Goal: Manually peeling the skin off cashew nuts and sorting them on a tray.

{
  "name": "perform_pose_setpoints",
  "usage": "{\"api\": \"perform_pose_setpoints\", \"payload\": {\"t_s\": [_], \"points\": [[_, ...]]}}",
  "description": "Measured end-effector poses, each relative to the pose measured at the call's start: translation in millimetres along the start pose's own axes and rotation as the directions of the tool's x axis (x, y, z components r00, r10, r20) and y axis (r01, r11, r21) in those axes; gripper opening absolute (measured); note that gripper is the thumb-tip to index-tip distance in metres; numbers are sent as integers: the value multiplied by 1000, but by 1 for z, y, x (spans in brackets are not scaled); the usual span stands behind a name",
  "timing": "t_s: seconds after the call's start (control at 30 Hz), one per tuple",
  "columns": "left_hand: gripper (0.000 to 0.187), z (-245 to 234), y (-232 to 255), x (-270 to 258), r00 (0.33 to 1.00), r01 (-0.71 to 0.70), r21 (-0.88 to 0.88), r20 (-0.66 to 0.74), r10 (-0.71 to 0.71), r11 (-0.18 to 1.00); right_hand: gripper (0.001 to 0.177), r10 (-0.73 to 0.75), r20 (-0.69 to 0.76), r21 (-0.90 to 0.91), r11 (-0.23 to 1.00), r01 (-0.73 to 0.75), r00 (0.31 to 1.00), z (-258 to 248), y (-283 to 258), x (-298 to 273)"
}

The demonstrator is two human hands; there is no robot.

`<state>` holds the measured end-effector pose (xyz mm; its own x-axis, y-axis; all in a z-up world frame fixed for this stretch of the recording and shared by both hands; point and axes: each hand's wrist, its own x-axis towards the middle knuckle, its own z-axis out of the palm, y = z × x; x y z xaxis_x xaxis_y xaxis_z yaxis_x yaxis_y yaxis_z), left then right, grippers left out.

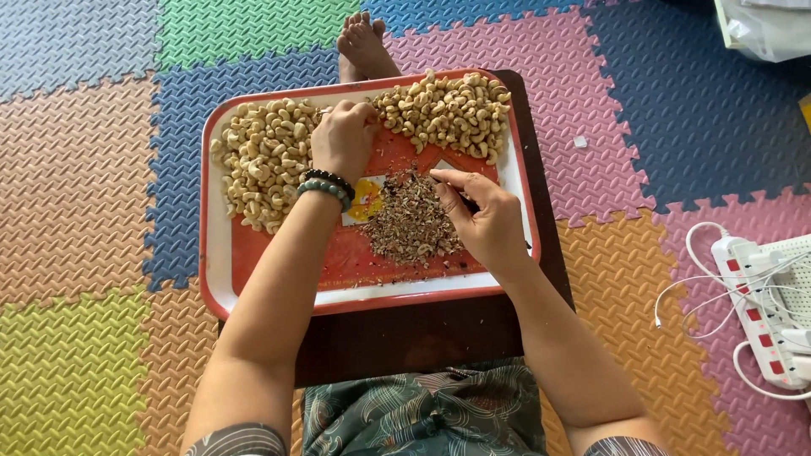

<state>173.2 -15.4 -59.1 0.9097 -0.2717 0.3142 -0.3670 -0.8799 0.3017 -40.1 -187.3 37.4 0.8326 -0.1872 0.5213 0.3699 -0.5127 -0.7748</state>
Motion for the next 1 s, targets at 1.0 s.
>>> {"api": "perform_pose_setpoints", "payload": {"t_s": [1.0], "points": [[19, -100, 54, -124, 933, 356, -934, 357, -44, -37, 15, 13, 145, 43, 999, -19, 989, 21, -18, -7]]}}
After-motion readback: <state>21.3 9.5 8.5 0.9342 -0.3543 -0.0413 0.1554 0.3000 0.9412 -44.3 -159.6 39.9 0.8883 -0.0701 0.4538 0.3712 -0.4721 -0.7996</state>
